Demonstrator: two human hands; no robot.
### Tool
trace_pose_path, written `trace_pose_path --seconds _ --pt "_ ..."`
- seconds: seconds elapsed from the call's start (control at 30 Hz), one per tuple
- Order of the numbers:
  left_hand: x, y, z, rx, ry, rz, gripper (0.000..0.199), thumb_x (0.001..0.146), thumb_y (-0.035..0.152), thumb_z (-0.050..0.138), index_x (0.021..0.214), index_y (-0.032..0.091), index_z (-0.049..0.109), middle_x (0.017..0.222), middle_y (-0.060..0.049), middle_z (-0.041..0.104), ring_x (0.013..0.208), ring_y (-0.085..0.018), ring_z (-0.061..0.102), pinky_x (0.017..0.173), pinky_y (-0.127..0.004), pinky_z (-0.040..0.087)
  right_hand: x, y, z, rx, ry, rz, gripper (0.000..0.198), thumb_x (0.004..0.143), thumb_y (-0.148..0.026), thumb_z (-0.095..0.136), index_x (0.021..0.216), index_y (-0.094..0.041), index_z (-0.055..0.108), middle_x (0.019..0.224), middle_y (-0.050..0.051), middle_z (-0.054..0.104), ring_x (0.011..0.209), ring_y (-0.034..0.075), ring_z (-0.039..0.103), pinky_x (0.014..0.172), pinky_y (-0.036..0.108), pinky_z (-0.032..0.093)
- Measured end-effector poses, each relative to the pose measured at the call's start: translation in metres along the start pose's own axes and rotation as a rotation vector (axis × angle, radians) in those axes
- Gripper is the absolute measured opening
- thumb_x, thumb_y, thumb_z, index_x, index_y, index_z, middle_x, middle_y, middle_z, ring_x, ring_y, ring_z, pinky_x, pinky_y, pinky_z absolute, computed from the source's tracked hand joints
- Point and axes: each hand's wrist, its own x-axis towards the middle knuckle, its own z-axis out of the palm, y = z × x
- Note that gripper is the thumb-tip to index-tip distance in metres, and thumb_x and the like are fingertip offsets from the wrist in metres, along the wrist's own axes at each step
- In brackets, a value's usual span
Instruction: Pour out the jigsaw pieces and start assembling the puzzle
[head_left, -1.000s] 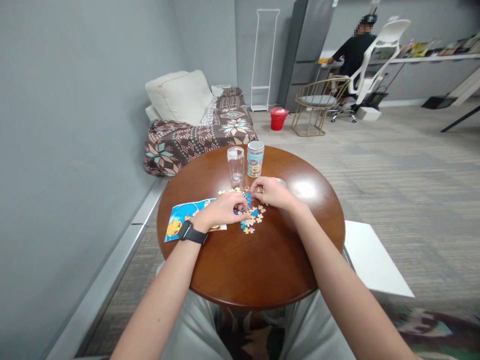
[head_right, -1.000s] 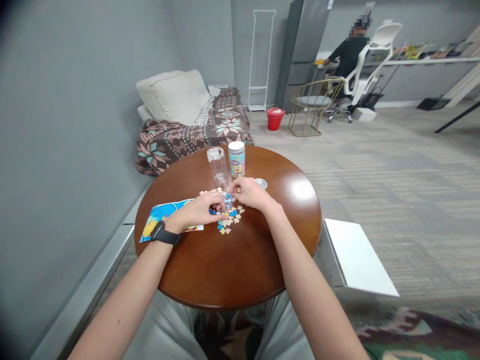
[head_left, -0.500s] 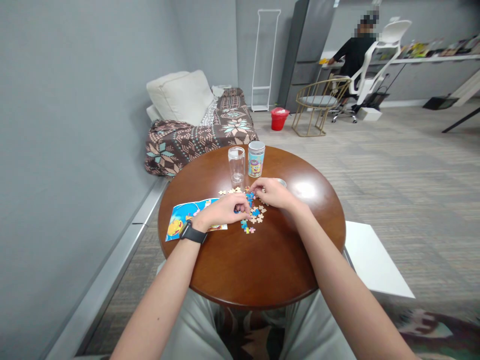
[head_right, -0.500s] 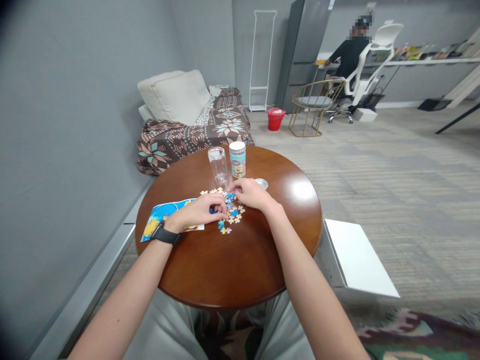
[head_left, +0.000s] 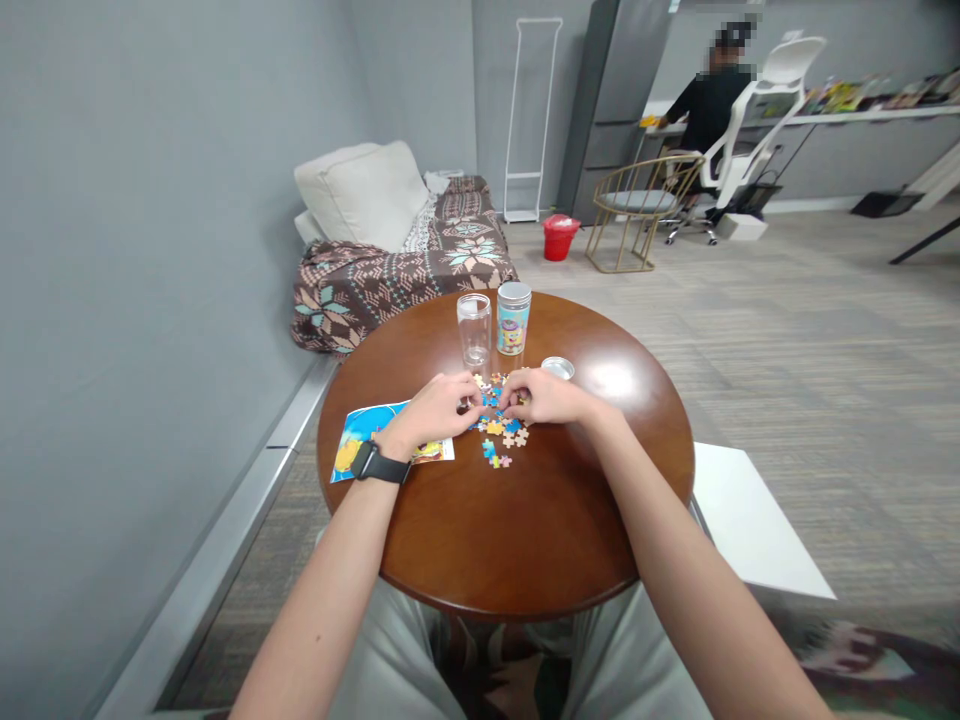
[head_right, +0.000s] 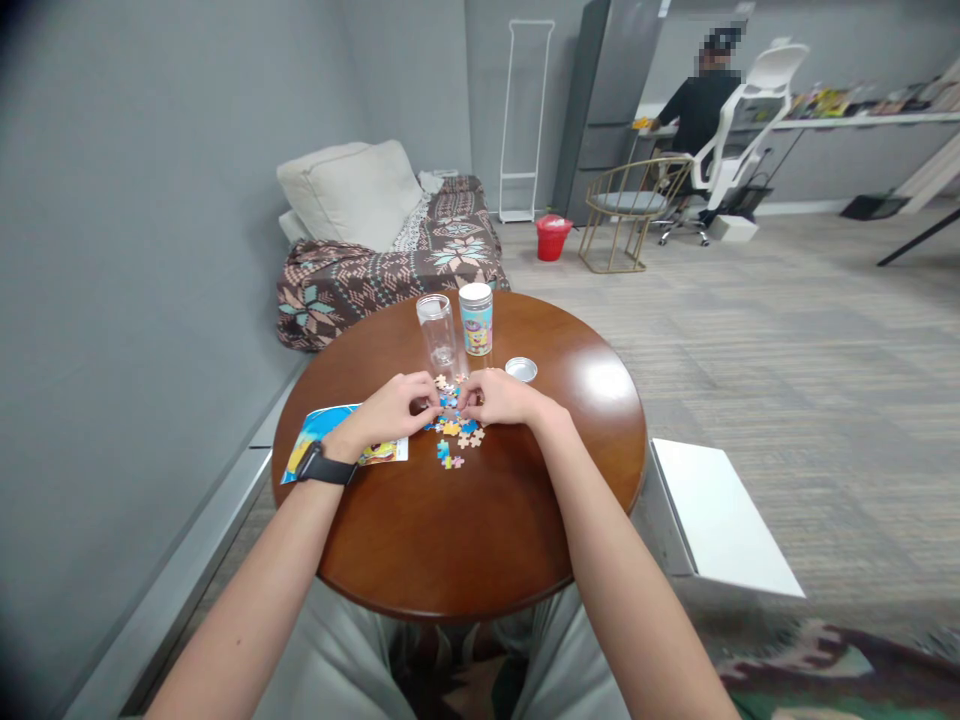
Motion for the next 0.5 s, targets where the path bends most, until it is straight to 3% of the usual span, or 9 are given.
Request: trace_pose_path --seconds 0.27,0.5 --pt "0.0006 0.005 0.0032 -0.106 -0.112 0.075 0.019 0.076 0.038 0.071 0.079 0.019 0.067 0.082 0.0 0.06 0.075 -0.015 0.055 0.069 -0.026 0.04 -0.0013 -0.0029 -0.0027 0.018 -0.056 -0.039 0.012 0.067 -0.022 0.076 0.077 -0.017 0.073 0.077 0.002 0.063 0.073 0.014 0.057 0.069 0.024 0.043" --pt "0.0019 0.0081 0.0054 -0.142 -0.12 0.068 0.022 0.082 0.04 0.064 0.079 0.018 0.066 0.078 -0.001 0.06 0.073 -0.014 0.053 0.069 -0.027 0.04 -0.0017 0.0006 -0.0014 -0.01 -0.058 -0.043 0.007 0.07 -0.023 0.073 0.074 -0.017 0.074 0.077 0.003 0.064 0.074 0.015 0.058 0.07 0.025 0.044"
